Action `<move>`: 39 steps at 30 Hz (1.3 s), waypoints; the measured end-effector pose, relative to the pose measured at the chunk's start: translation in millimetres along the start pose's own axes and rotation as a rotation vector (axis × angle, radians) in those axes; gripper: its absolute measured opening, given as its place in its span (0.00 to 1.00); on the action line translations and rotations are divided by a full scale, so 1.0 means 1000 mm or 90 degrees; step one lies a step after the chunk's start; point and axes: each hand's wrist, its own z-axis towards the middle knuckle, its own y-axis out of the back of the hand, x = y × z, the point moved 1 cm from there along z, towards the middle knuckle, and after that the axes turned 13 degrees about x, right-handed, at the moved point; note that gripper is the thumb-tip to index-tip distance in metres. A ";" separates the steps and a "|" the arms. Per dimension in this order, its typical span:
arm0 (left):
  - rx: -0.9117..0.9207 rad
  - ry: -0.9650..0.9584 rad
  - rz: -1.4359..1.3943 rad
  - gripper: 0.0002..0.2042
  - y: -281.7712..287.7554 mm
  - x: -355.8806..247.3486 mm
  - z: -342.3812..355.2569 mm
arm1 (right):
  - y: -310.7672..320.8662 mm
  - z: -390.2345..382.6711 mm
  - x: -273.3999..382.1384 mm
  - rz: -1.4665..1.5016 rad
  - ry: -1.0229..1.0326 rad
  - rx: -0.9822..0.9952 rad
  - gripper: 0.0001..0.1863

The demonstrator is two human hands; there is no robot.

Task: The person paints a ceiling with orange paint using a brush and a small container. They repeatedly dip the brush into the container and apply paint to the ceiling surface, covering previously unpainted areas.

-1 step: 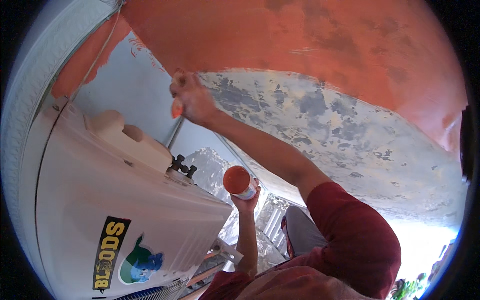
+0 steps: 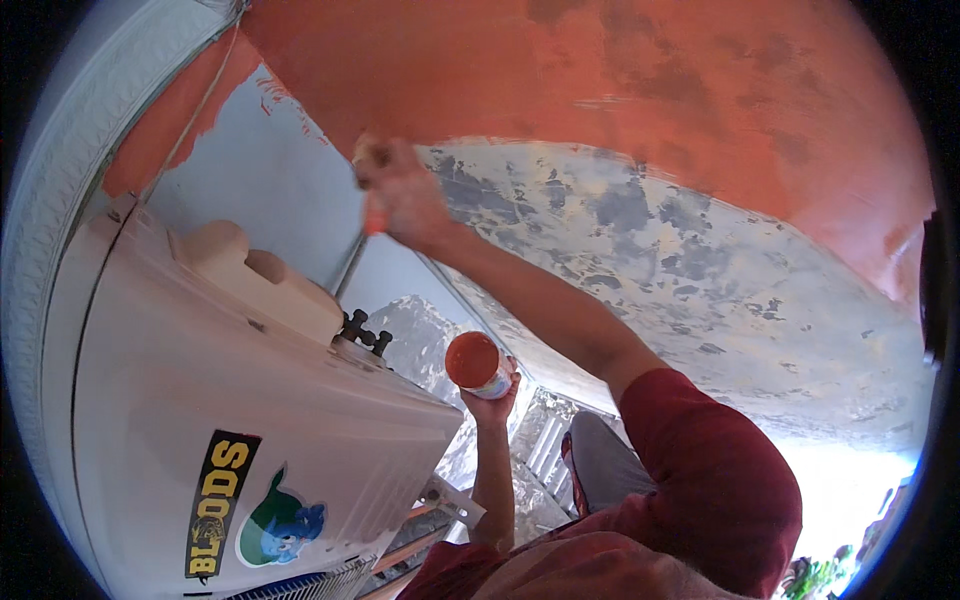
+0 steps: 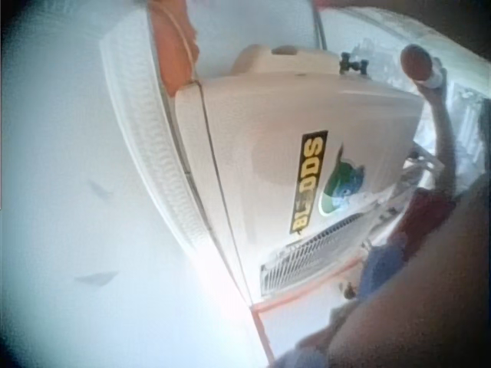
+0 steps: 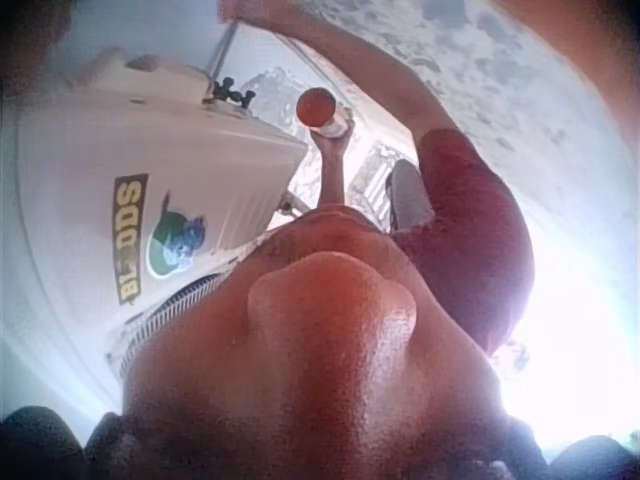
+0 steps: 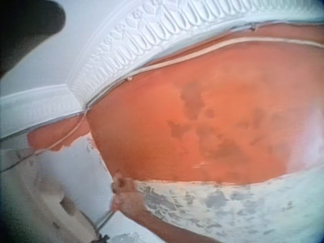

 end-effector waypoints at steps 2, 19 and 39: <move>-0.008 -0.003 -0.003 0.33 0.000 -0.001 -0.002 | 0.052 -0.030 -0.013 -0.031 -0.077 -0.076 0.12; 0.008 0.038 -0.041 0.32 0.008 0.028 0.013 | 0.184 -0.089 0.041 -0.385 -0.126 -0.150 0.15; 0.063 0.048 -0.048 0.32 0.011 0.021 0.017 | 0.246 -0.163 0.027 -0.376 -0.108 -0.475 0.07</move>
